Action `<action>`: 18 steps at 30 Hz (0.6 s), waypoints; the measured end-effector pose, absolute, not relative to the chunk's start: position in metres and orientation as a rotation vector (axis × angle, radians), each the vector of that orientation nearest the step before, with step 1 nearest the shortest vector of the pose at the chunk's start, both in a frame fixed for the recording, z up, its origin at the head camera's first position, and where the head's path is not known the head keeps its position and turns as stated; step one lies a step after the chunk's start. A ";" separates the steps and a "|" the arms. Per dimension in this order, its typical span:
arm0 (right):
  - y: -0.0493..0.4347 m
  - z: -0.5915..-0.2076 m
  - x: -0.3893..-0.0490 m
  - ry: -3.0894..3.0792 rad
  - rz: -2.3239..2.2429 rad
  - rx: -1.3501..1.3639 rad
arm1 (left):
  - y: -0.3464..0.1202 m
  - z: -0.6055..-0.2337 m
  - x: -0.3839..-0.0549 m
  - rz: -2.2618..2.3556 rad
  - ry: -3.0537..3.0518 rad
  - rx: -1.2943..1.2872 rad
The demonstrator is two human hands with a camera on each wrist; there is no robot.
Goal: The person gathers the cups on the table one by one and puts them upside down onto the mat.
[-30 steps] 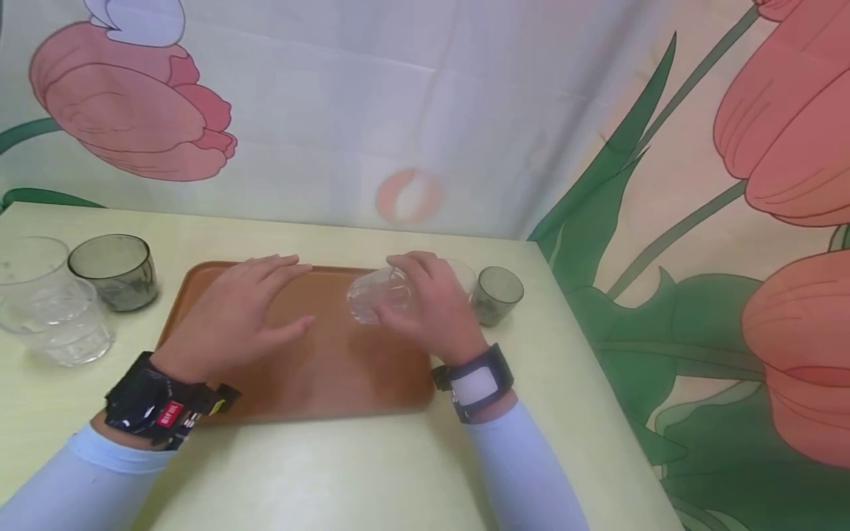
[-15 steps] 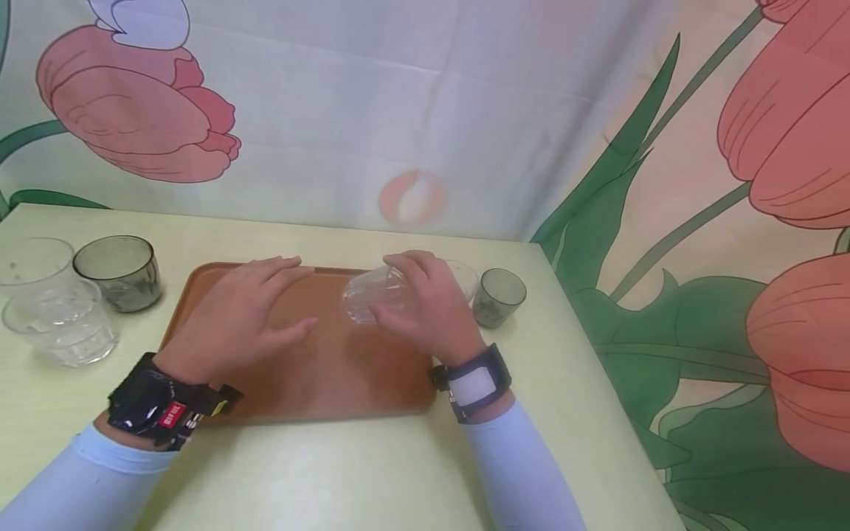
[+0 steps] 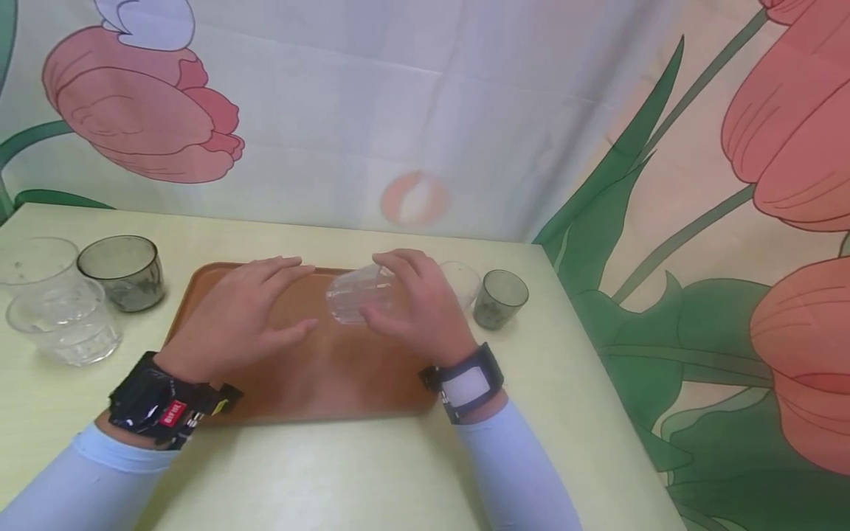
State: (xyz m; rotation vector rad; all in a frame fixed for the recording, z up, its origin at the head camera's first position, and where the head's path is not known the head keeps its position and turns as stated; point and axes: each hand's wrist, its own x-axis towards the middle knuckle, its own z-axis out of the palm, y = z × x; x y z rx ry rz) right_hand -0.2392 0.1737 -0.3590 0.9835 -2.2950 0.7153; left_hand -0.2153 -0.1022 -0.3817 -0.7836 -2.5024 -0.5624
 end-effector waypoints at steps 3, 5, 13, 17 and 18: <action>0.171 -0.359 -0.240 -2.266 0.755 1.008 | -0.103 -0.381 -0.215 -0.568 -2.492 -0.784; 0.169 -0.359 -0.240 -2.256 0.774 1.021 | -0.102 -0.381 -0.216 -0.574 -2.488 -0.786; 0.160 -0.358 -0.240 -2.230 0.812 1.056 | -0.102 -0.381 -0.216 -0.583 -2.472 -0.792; 0.156 -0.358 -0.239 -2.201 0.837 1.067 | -0.103 -0.380 -0.217 -0.589 -2.480 -0.786; 0.155 -0.358 -0.240 -2.193 0.844 1.070 | -0.103 -0.380 -0.217 -0.591 -2.486 -0.785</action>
